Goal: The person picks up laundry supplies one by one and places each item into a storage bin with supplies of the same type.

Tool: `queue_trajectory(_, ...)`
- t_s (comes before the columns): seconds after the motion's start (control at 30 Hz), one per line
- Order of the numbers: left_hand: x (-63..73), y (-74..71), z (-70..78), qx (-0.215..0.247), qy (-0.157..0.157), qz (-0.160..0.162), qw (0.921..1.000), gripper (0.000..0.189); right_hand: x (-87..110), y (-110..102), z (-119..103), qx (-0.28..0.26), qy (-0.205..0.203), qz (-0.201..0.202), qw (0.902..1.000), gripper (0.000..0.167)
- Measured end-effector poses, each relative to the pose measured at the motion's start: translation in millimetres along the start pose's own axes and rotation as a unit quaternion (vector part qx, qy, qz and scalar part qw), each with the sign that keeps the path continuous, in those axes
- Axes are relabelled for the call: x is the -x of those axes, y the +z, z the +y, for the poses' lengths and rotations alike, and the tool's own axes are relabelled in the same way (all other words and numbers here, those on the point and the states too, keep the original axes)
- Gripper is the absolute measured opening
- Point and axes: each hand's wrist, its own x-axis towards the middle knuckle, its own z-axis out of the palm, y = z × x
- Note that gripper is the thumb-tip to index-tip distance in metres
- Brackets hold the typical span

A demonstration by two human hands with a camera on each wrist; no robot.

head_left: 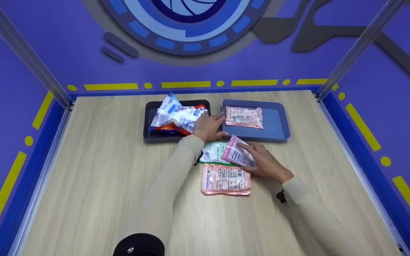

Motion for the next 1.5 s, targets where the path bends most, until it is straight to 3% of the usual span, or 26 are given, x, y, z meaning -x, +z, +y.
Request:
queue_trajectory(1.03,-3.5,-0.6,-2.6,0.002,-0.001,-0.001,1.0,0.078,-1.7,-4.9,-3.4,0.001,-0.001,-0.007,1.0,0.086)
queue_trajectory(1.5,0.3,-0.5,-1.0,0.001,0.003,0.002,1.0,0.078,-0.7,-4.6,-5.3,-0.016,0.022,-0.024,0.9993,0.086)
